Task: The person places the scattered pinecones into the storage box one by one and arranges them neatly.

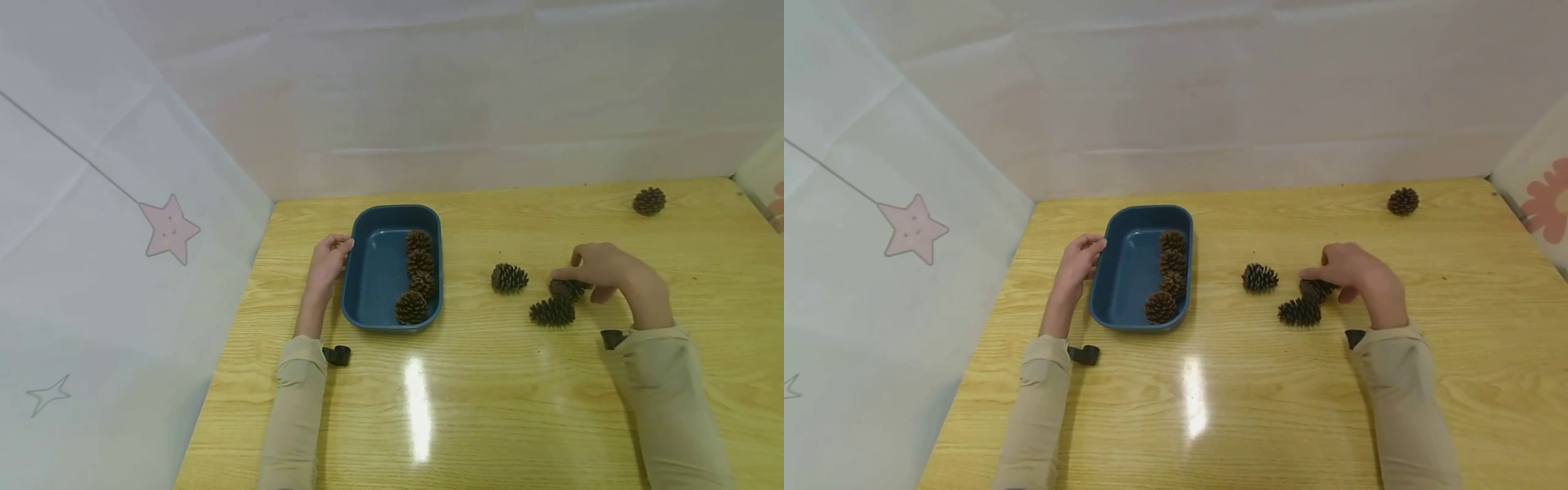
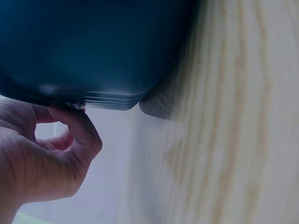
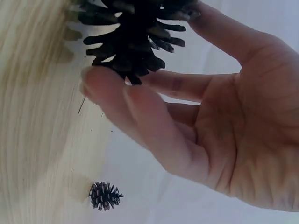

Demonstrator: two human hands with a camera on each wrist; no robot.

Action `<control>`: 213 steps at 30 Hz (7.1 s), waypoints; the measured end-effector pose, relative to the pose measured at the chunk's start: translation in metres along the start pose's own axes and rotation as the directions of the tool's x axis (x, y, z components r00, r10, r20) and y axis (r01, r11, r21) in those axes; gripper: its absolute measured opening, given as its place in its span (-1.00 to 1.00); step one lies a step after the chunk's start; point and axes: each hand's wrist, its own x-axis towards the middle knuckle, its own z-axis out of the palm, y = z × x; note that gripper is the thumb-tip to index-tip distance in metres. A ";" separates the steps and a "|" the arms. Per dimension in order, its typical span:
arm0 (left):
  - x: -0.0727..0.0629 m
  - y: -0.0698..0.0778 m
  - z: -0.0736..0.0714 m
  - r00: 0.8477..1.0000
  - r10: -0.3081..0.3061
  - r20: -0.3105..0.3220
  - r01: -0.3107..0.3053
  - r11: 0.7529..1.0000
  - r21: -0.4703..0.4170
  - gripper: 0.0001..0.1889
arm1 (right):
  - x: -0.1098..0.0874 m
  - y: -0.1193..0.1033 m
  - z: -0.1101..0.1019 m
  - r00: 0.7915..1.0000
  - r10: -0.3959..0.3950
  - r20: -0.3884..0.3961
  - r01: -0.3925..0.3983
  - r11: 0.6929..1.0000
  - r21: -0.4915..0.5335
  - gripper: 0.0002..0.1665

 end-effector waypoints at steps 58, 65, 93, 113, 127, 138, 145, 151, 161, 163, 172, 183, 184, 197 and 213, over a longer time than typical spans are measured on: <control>0.001 0.001 0.000 1.000 -0.020 0.000 0.020 1.000 0.008 -0.65 | 0.009 0.003 -0.002 0.851 -0.114 -0.513 0.153 0.988 0.034 -0.19; 0.001 0.001 0.000 1.000 -0.018 -0.002 0.018 1.000 0.009 -0.65 | 0.008 0.002 -0.003 0.819 -0.124 -0.560 0.177 0.983 0.041 -0.17; 0.001 0.001 0.001 1.000 -0.025 -0.001 0.025 1.000 0.008 -0.65 | 0.010 -0.002 -0.003 0.758 -0.128 -0.640 0.214 0.975 0.058 -0.16; 0.002 0.001 0.000 1.000 -0.021 -0.005 0.021 1.000 0.007 -0.65 | 0.009 -0.004 -0.001 0.674 -0.144 -0.725 0.266 0.962 0.056 -0.13; 0.003 0.000 0.001 1.000 -0.007 0.004 0.007 1.000 -0.022 -0.67 | 0.010 -0.008 -0.006 0.684 -0.179 -0.707 0.254 0.967 0.000 -0.28; 0.002 0.000 0.002 1.000 -0.006 0.005 0.006 1.000 -0.020 -0.67 | 0.010 -0.010 -0.008 0.681 -0.188 -0.708 0.261 0.965 -0.005 -0.27; 0.002 -0.001 0.002 1.000 -0.004 0.012 0.004 1.000 -0.030 -0.66 | 0.012 -0.015 -0.009 0.688 -0.181 -0.702 0.257 0.967 0.003 -0.28; 0.003 -0.002 0.002 1.000 -0.003 0.011 0.003 1.000 -0.024 -0.66 | 0.011 -0.020 -0.009 0.679 -0.174 -0.714 0.263 0.965 0.016 -0.30; 0.003 -0.002 0.001 1.000 0.004 0.005 -0.004 1.000 -0.029 -0.67 | 0.014 -0.033 -0.007 0.617 -0.192 -0.763 0.296 0.955 -0.001 -0.33; 0.003 -0.003 0.001 1.000 0.004 0.007 -0.004 1.000 -0.029 -0.67 | 0.016 -0.035 -0.006 0.584 -0.195 -0.788 0.308 0.951 -0.006 -0.34; 0.003 -0.003 0.001 1.000 0.005 0.009 -0.005 0.999 -0.032 -0.67 | 0.020 -0.047 -0.007 0.457 -0.205 -0.866 0.347 0.937 -0.039 -0.32; 0.003 -0.003 0.002 1.000 -0.003 0.002 0.003 1.000 -0.022 -0.67 | 0.024 -0.062 -0.005 0.446 -0.218 -0.868 0.397 0.917 -0.026 -0.34; 0.003 -0.003 0.002 1.000 -0.003 0.002 0.003 1.000 -0.023 -0.67 | 0.025 -0.063 -0.005 0.439 -0.219 -0.871 0.404 0.914 -0.027 -0.34; 0.002 -0.001 0.002 1.000 -0.001 0.007 0.001 1.000 -0.015 -0.67 | 0.033 -0.078 -0.004 0.288 -0.255 -0.923 0.484 0.871 -0.089 -0.32; 0.001 0.000 0.002 1.000 0.006 0.014 -0.006 1.000 -0.029 -0.66 | 0.043 -0.094 0.000 0.200 -0.298 -0.933 0.540 0.828 -0.149 -0.36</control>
